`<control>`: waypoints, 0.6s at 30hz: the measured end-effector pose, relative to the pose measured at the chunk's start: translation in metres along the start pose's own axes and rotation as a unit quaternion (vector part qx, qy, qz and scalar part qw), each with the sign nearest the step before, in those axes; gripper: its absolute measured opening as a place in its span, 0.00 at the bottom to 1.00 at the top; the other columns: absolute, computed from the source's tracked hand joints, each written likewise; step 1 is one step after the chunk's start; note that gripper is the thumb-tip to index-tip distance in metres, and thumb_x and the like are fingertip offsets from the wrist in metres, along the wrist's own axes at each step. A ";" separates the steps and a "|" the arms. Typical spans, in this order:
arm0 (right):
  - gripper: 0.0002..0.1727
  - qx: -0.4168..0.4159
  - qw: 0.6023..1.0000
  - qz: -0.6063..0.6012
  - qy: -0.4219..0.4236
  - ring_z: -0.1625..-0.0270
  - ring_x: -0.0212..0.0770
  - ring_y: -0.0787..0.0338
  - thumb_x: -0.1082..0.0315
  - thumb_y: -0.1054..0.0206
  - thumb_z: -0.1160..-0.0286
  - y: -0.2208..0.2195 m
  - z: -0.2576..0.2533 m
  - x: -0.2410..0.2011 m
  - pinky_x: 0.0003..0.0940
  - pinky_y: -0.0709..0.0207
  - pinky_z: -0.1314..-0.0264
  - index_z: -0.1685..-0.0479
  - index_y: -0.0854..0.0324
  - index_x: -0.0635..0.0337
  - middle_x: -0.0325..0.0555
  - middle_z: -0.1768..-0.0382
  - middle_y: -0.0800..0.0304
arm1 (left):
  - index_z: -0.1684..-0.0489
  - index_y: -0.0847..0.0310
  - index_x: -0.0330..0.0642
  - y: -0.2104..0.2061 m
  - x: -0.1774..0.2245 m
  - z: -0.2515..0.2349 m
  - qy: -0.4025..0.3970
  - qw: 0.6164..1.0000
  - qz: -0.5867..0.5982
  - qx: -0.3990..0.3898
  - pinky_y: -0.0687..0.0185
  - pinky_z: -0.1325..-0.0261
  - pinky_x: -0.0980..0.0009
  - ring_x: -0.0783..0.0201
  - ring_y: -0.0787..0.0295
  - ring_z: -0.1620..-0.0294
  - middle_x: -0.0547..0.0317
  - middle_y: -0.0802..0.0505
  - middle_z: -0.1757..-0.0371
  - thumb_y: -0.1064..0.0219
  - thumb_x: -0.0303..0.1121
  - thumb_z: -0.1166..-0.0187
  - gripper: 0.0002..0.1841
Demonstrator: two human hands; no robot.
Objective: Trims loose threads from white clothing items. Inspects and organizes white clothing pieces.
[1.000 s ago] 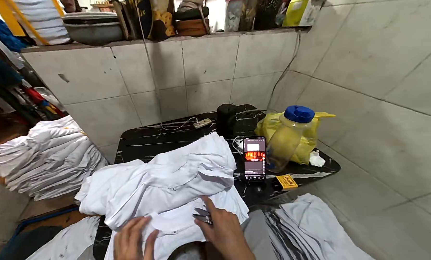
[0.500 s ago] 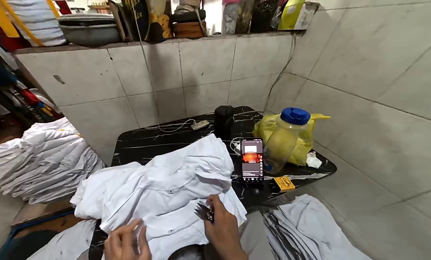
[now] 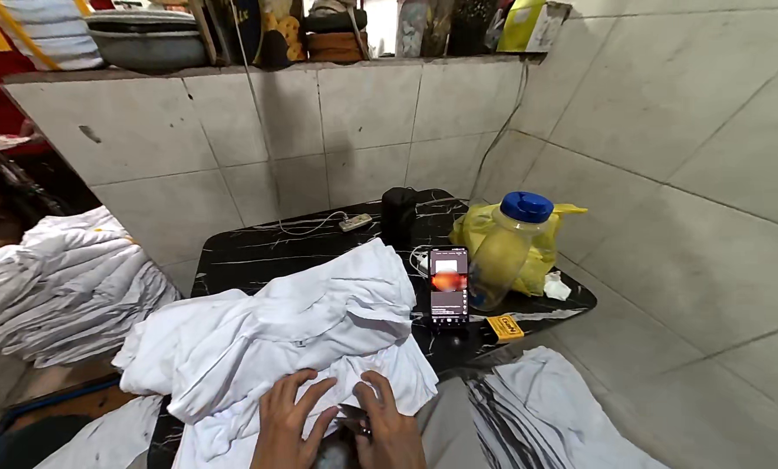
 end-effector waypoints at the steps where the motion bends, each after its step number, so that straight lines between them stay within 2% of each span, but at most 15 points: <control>1: 0.27 0.038 0.999 0.005 -0.002 0.80 0.44 0.11 0.75 0.22 0.51 0.007 0.003 0.001 0.44 0.15 0.81 0.43 0.12 0.59 0.58 0.30 0.16 | 0.35 0.13 0.73 0.000 0.000 0.000 0.002 1.000 0.003 -0.005 0.28 0.35 0.46 0.56 0.18 0.31 0.62 0.12 0.32 0.36 0.61 0.21 0.20; 3: 0.20 0.104 0.994 0.026 -0.025 0.82 0.44 0.12 0.74 0.22 0.51 0.024 0.008 0.004 0.42 0.17 0.84 0.53 0.12 0.62 0.59 0.42 0.12 | 0.35 0.12 0.74 -0.001 0.000 0.002 0.008 1.000 0.001 -0.004 0.28 0.34 0.44 0.55 0.19 0.30 0.62 0.12 0.31 0.34 0.64 0.24 0.22; 4: 0.17 0.120 0.991 0.045 -0.043 0.82 0.43 0.13 0.70 0.21 0.49 0.032 0.010 0.006 0.41 0.17 0.84 0.57 0.12 0.63 0.58 0.50 0.12 | 0.35 0.13 0.75 -0.001 -0.001 0.003 0.009 1.000 -0.005 0.001 0.28 0.35 0.45 0.55 0.19 0.30 0.63 0.12 0.31 0.35 0.66 0.24 0.23; 5: 0.16 0.117 0.989 0.064 -0.066 0.82 0.44 0.13 0.66 0.20 0.47 0.037 0.010 0.009 0.42 0.18 0.84 0.60 0.13 0.64 0.56 0.57 0.12 | 0.35 0.13 0.76 -0.002 -0.001 0.003 0.009 1.000 -0.015 0.009 0.28 0.35 0.46 0.56 0.19 0.30 0.63 0.12 0.31 0.35 0.67 0.25 0.23; 7: 0.17 0.043 0.989 0.079 -0.121 0.77 0.50 0.10 0.59 0.23 0.37 0.037 0.010 0.018 0.48 0.17 0.78 0.61 0.13 0.66 0.54 0.68 0.10 | 0.35 0.13 0.77 -0.003 0.001 0.003 0.009 0.999 -0.034 0.020 0.28 0.36 0.48 0.57 0.18 0.32 0.64 0.12 0.32 0.37 0.69 0.26 0.24; 9: 0.17 -0.052 0.984 0.053 -0.163 0.67 0.57 0.06 0.59 0.28 0.29 0.032 0.010 0.023 0.56 0.14 0.65 0.56 0.12 0.68 0.57 0.67 0.08 | 0.36 0.12 0.76 -0.004 0.002 0.003 0.010 0.998 -0.049 0.028 0.29 0.37 0.48 0.57 0.18 0.33 0.64 0.11 0.33 0.37 0.70 0.26 0.25; 11: 0.14 -0.068 0.986 -0.009 -0.153 0.63 0.58 0.05 0.67 0.29 0.29 0.030 0.011 0.021 0.58 0.14 0.58 0.53 0.11 0.69 0.58 0.65 0.06 | 0.36 0.12 0.76 -0.004 0.003 0.003 0.013 0.998 -0.060 0.033 0.29 0.36 0.48 0.57 0.18 0.33 0.64 0.11 0.33 0.38 0.71 0.26 0.26; 13: 0.11 -0.014 0.989 -0.094 -0.113 0.65 0.51 0.06 0.72 0.31 0.29 0.033 0.010 0.019 0.51 0.12 0.58 0.53 0.11 0.70 0.55 0.66 0.06 | 0.35 0.13 0.76 -0.004 0.002 0.006 0.017 0.997 -0.068 0.037 0.29 0.36 0.49 0.58 0.18 0.32 0.66 0.11 0.33 0.40 0.72 0.26 0.27; 15: 0.09 0.037 0.972 -0.210 -0.096 0.69 0.37 0.11 0.72 0.33 0.21 0.034 0.008 0.024 0.35 0.15 0.62 0.53 0.12 0.69 0.49 0.68 0.09 | 0.33 0.14 0.76 -0.003 0.001 0.008 0.018 0.996 -0.074 0.047 0.29 0.36 0.49 0.59 0.18 0.32 0.66 0.11 0.32 0.40 0.73 0.26 0.28; 16: 0.09 0.049 0.954 -0.275 -0.109 0.68 0.30 0.14 0.72 0.35 0.19 0.033 0.007 0.028 0.28 0.17 0.61 0.53 0.13 0.69 0.45 0.68 0.10 | 0.32 0.14 0.75 -0.003 0.001 0.009 0.019 0.996 -0.073 0.052 0.29 0.36 0.49 0.59 0.18 0.32 0.66 0.11 0.32 0.41 0.73 0.26 0.29; 18: 0.08 0.067 0.897 -0.406 -0.159 0.74 0.22 0.22 0.74 0.38 0.17 0.026 0.008 0.042 0.19 0.25 0.69 0.53 0.15 0.67 0.36 0.72 0.16 | 0.32 0.14 0.74 -0.002 0.001 0.010 0.023 0.995 -0.071 0.060 0.29 0.35 0.49 0.60 0.17 0.33 0.67 0.11 0.31 0.40 0.72 0.26 0.29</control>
Point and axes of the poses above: each hand's wrist, its own z-axis away from the middle knuckle, its own y-axis out of the back of the hand, x = y × z, the point moved 10 cm from there along -z, towards the middle knuckle
